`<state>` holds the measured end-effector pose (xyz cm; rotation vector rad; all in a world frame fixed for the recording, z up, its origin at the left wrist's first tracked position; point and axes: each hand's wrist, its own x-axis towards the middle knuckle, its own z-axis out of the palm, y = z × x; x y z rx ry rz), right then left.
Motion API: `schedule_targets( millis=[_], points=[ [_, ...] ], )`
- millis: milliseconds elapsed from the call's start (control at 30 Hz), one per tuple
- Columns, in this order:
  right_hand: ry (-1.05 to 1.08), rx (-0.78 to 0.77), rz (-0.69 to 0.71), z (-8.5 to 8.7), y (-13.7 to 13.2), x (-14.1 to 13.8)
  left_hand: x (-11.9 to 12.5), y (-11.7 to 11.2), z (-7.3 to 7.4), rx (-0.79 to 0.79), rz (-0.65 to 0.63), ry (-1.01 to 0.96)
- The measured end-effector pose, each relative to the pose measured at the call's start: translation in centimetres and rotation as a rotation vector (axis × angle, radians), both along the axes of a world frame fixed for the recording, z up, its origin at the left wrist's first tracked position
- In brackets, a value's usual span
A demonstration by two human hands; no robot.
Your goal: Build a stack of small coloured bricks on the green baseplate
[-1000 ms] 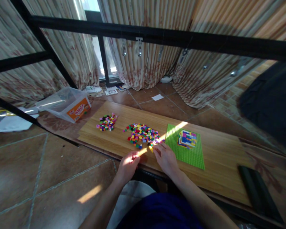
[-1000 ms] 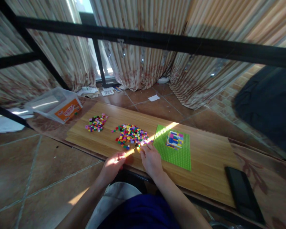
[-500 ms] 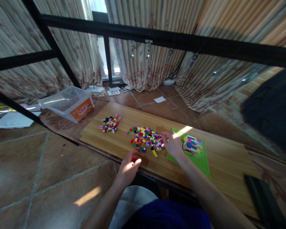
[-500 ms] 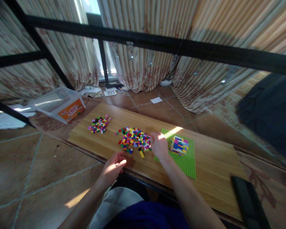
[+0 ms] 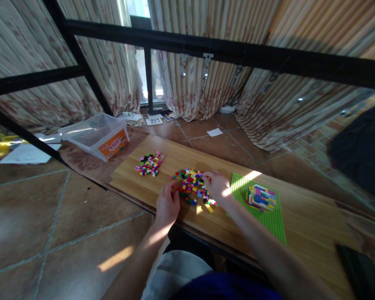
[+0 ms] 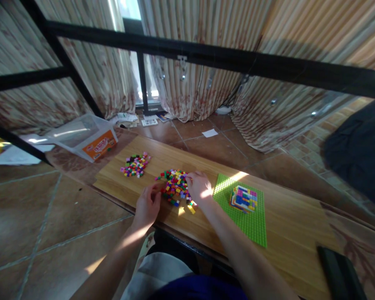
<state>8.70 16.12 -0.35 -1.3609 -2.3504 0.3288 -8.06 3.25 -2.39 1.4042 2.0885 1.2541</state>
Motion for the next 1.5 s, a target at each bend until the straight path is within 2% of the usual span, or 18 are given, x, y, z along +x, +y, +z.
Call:
schedule_targets(
  millis=[200, 433, 633, 833, 1067, 1233, 1500],
  points=[
    [-0.020, -0.005, 0.094, 0.2, 1.6, -3.4, 0.7, 0.9, -1.1, 0.057, 0.015, 0.126],
    [-0.006, -0.032, 0.168, 0.1, 1.3, -2.0, 1.0, 0.9, -1.5, 0.034, 0.009, 0.186],
    [-0.040, -0.042, 0.121, 0.6, 1.8, -1.2, 1.0, 1.0, -1.6, 0.023, 0.006, 0.210],
    [-0.129, -0.045, 0.099, 1.0, 1.8, -3.6, 1.0, 0.8, -1.6, 0.010, 0.007, 0.221],
    [-0.253, -0.059, -0.037, 0.6, 1.5, -5.2, 1.1, 0.8, -1.8, 0.038, 0.008, 0.244],
    [-0.270, -0.062, -0.037, 0.8, 0.8, -5.0, 1.1, 0.9, -2.2, 0.073, 0.021, 0.272],
    [-0.249, -0.031, 0.057, 0.9, -0.2, -2.9, 0.9, 1.0, -2.0, 0.116, 0.028, 0.276]
  ],
)
